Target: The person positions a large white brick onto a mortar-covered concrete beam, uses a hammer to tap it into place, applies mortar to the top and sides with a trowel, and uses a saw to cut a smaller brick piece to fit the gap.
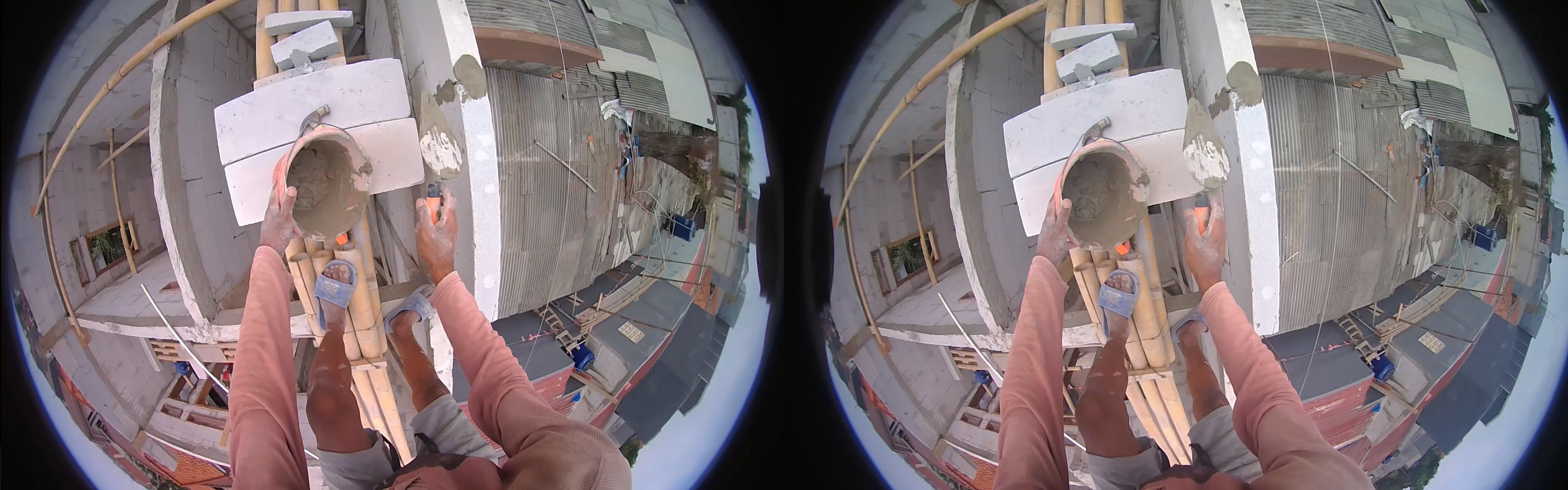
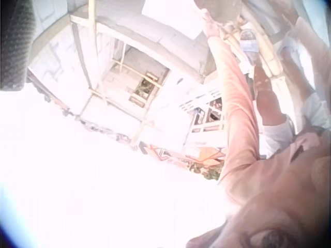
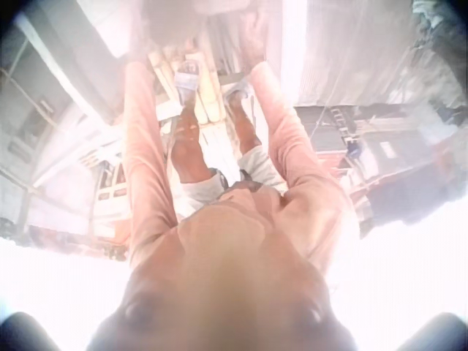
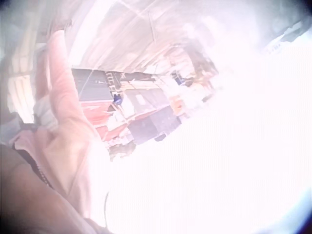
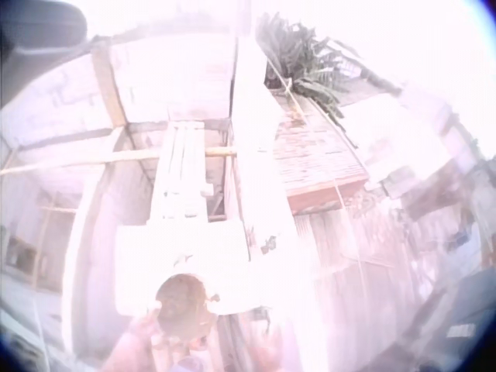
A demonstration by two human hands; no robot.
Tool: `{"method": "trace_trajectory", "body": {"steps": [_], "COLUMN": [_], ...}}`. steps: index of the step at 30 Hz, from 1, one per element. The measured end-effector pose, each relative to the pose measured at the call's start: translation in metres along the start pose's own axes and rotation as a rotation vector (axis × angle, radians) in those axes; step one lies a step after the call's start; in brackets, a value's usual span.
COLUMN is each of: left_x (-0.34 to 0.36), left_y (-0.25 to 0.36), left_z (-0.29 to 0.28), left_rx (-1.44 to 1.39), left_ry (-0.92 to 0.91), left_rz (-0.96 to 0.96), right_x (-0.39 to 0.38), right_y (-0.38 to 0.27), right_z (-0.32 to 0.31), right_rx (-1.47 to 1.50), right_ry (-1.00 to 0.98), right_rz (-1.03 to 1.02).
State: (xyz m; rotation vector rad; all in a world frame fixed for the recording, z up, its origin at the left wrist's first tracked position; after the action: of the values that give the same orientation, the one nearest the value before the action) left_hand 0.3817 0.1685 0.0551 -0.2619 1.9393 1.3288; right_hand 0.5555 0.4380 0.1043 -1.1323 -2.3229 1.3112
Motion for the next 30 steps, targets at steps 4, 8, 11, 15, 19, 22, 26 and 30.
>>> {"method": "trace_trajectory", "body": {"steps": [4, 8, 11, 15, 19, 22, 26, 30], "left_x": [-0.005, 0.006, 0.008, 0.009, 0.009, 0.011, 0.007, 0.005], "left_y": [0.013, 0.013, 0.006, 0.002, -0.001, -0.006, -0.007, 0.0], "left_z": [-0.01, 0.004, -0.008, -0.007, -0.005, -0.013, -0.015, -0.01], "left_rx": [0.13, 0.183, 0.22, 0.165, 0.149, 0.138, 0.105, 0.086], "left_ry": [-0.051, -0.064, -0.088, -0.089, -0.053, -0.076, -0.12, -0.134], "left_rz": [0.021, 0.106, 0.018, 0.047, 0.073, 0.057, 0.053, -0.01], "right_x": [-0.036, -0.022, -0.009, 0.019, 0.022, 0.022, 0.013, -0.015], "right_y": [0.026, 0.008, 0.005, -0.014, -0.034, -0.046, -0.02, 0.054], "right_z": [-0.018, 0.002, 0.049, 0.102, 0.132, 0.129, 0.102, 0.1], "right_rx": [-0.321, -0.577, -0.702, -0.854, -0.859, -0.74, -0.518, -0.151], "right_ry": [-0.467, -0.53, -0.483, -0.631, -0.785, -0.905, -0.947, -0.893], "right_rz": [-0.114, -0.285, -0.511, -0.548, -0.599, -0.603, -0.365, -0.209]}}
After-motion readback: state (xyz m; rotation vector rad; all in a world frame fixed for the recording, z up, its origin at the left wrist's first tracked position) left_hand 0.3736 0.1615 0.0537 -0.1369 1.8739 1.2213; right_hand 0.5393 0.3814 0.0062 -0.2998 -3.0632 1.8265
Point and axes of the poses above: each hand's wrist, its own x-axis towards the middle knuckle, its own z-axis out of the palm, y = z × x, the point moved 3 cm from there along x, towards the middle knuckle, and after that the axes turned 6 degrees about -y, right-handed, at the moved point
